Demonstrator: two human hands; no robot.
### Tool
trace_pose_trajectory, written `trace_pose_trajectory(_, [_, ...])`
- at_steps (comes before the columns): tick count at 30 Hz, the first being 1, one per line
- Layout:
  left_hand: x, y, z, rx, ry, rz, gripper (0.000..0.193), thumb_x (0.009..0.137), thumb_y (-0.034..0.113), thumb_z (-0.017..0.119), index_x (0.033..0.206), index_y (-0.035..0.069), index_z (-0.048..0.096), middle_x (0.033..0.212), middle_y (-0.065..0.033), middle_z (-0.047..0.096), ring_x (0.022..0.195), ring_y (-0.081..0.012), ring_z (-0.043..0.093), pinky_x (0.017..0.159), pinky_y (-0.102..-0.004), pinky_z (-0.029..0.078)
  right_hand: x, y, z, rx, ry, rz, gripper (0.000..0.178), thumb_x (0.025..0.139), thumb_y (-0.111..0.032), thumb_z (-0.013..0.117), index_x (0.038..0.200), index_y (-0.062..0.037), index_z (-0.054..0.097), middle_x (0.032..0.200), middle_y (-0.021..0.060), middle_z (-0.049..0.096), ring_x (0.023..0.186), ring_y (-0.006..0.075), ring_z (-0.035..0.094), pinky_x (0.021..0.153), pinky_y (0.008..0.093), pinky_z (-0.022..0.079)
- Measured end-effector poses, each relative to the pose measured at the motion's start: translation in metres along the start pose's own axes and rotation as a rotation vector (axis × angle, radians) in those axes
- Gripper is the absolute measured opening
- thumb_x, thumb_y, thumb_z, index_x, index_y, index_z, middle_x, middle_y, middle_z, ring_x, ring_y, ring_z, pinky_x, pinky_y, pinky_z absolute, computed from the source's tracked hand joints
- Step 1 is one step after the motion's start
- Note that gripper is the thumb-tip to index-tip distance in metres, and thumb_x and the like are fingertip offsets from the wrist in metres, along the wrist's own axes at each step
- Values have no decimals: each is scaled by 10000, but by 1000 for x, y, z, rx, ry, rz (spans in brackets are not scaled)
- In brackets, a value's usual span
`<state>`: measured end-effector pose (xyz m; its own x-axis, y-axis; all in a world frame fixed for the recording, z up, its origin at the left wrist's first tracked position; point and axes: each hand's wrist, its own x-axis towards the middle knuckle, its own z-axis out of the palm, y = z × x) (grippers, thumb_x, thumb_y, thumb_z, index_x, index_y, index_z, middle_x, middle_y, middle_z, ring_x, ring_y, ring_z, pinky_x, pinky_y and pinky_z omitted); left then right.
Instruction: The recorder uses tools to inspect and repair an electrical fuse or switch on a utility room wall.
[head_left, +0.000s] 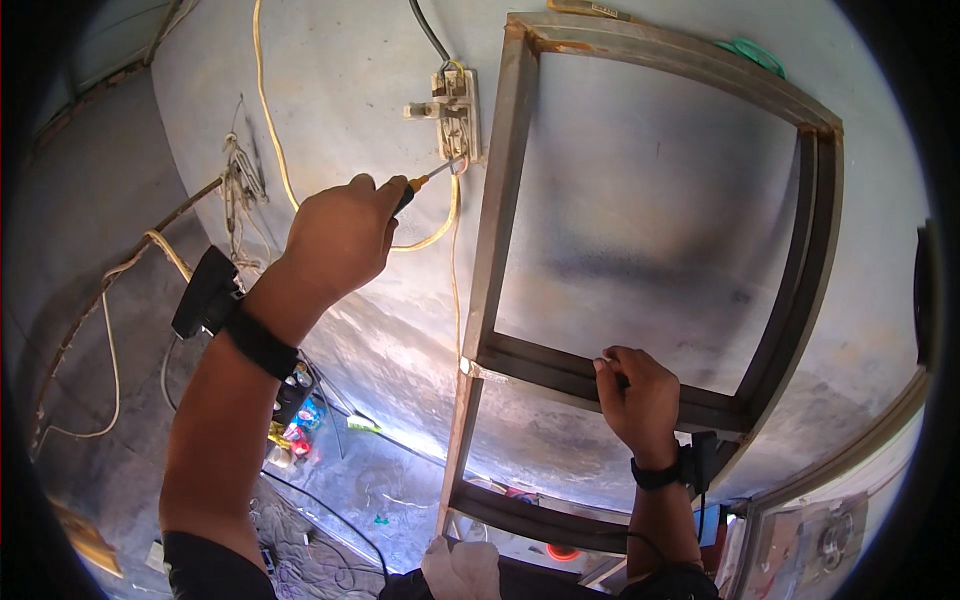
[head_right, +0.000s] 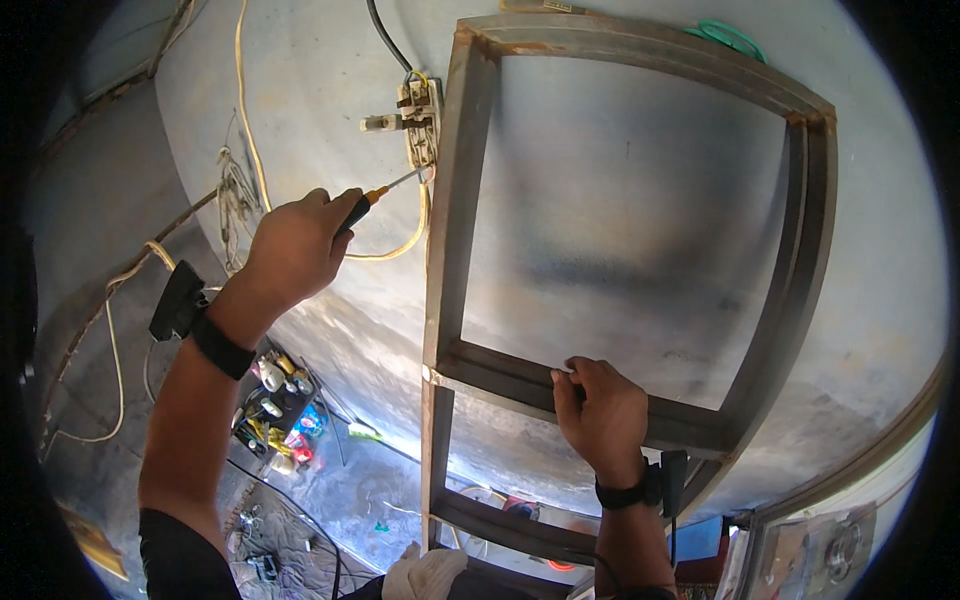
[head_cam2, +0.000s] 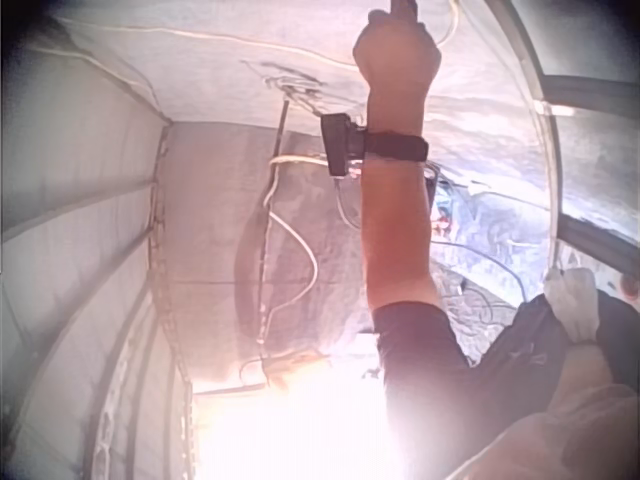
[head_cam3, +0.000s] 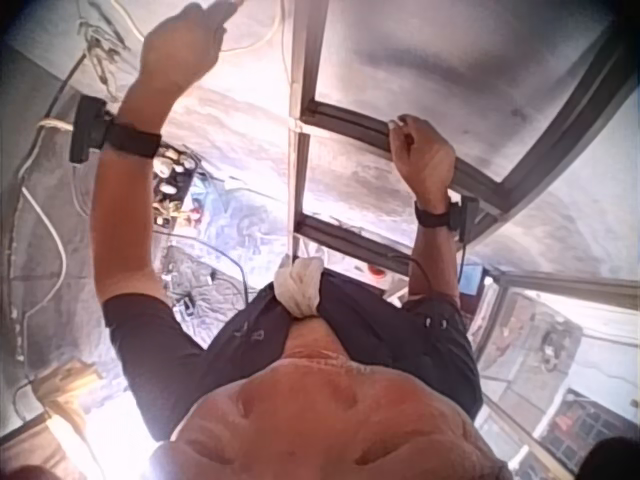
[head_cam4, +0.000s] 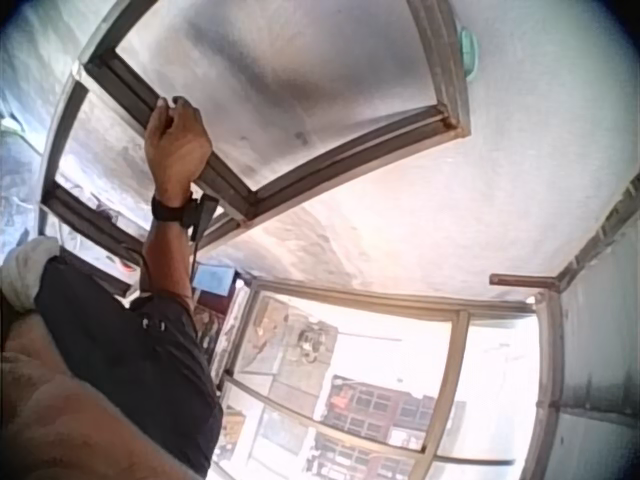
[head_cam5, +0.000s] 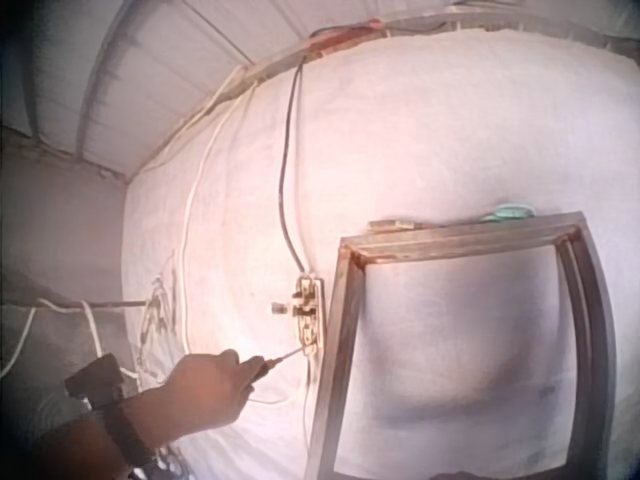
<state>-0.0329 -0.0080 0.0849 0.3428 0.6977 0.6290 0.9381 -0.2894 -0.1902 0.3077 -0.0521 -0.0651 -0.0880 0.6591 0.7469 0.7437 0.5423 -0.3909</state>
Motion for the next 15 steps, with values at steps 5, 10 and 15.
trace_pose_trajectory(5, [-3,-3,9,-310,26,-82,401,880,167,668,1246,31,582,887,-156,665,595,-272,587,547,-374,468,0,1,0,7,2,10,155,840,-176,722,905,-40,685,752,111,670,579,273,635,522,340,489])
trace_pose_trajectory(10, [3,-8,11,-1064,-291,-682,466,877,214,701,1258,-12,555,871,-46,642,640,-153,574,564,-321,463,0,0,2,35,14,-32,156,834,-164,726,908,-34,683,747,118,668,600,293,639,531,348,494])
trace_pose_trajectory(15, [0,-1,2,235,-145,-36,500,862,235,725,1264,-4,550,880,-49,642,657,-164,577,572,-339,466,1,0,2,28,15,-27,151,830,-152,729,905,-30,680,751,120,670,609,297,645,535,352,497])
